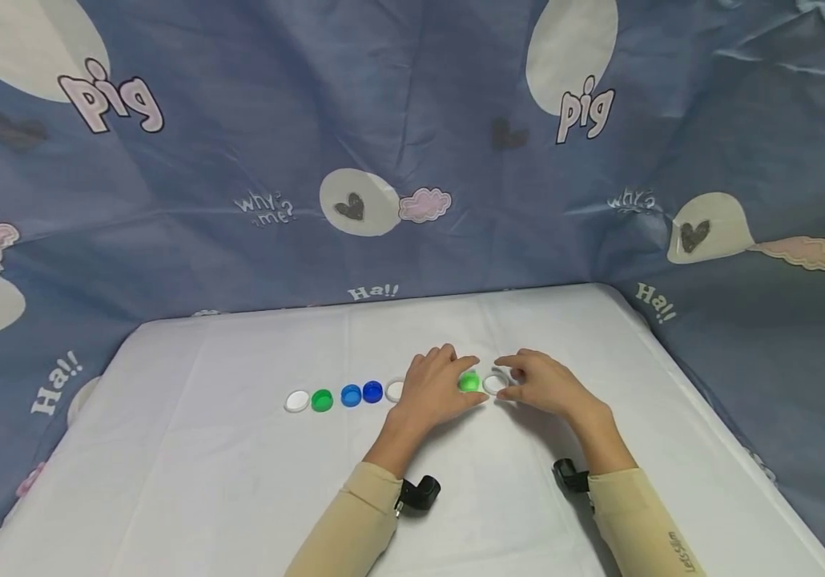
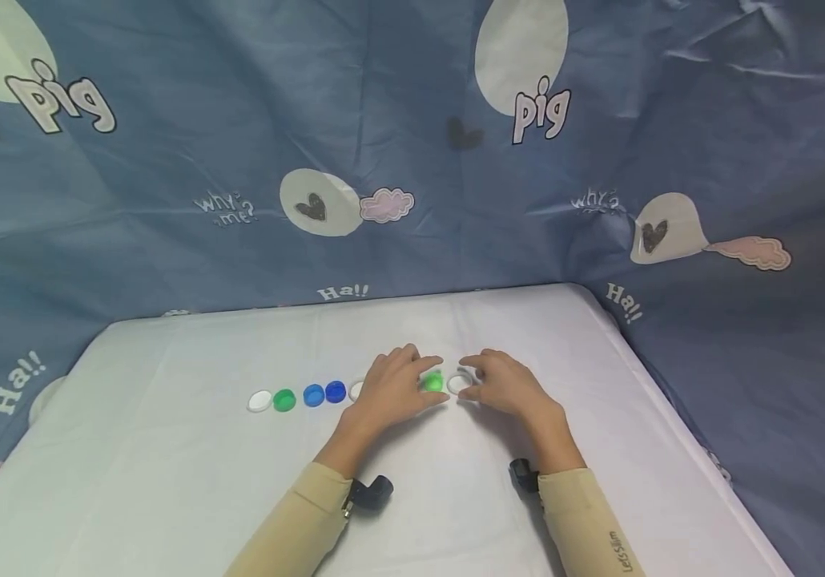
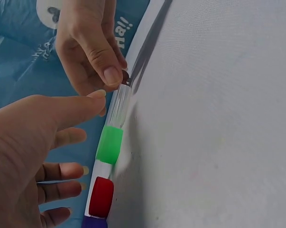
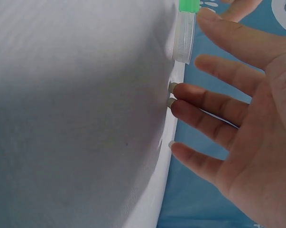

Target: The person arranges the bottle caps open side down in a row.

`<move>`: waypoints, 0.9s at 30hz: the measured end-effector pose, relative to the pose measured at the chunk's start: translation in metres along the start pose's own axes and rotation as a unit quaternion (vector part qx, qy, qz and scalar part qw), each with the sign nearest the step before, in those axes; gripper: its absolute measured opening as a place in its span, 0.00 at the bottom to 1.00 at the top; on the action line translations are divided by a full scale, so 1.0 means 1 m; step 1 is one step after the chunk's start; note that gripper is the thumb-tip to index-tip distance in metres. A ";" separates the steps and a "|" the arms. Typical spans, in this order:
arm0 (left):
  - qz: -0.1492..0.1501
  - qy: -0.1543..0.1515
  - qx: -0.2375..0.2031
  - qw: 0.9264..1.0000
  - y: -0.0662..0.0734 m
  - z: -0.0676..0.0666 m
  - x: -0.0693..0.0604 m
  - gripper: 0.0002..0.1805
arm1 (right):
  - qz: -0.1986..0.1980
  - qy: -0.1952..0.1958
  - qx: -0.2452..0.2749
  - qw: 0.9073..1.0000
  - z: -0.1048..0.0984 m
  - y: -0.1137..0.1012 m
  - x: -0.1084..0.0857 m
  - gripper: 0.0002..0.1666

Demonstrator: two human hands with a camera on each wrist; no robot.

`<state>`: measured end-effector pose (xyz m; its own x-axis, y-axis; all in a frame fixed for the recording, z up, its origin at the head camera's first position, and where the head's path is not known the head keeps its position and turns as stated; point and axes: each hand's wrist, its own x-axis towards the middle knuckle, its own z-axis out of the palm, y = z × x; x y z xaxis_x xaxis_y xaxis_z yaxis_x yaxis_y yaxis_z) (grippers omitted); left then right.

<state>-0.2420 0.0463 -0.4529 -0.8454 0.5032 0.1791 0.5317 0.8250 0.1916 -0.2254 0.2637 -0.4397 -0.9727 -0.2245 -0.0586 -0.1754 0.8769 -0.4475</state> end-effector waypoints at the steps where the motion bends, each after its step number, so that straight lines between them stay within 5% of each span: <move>1: -0.001 0.001 0.001 1.000 0.000 0.001 0.001 0.35 | 0.000 -0.001 0.001 1.000 0.000 0.000 0.000 0.34; 27: 0.011 0.001 0.004 1.000 0.013 0.008 0.012 0.28 | 0.016 -0.002 -0.005 1.000 0.003 0.002 0.001 0.27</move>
<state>-0.2457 0.0647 -0.4556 -0.8336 0.5208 0.1844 0.5495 0.8157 0.1805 -0.2267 0.2643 -0.4432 -0.9772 -0.1981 -0.0761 -0.1459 0.8877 -0.4366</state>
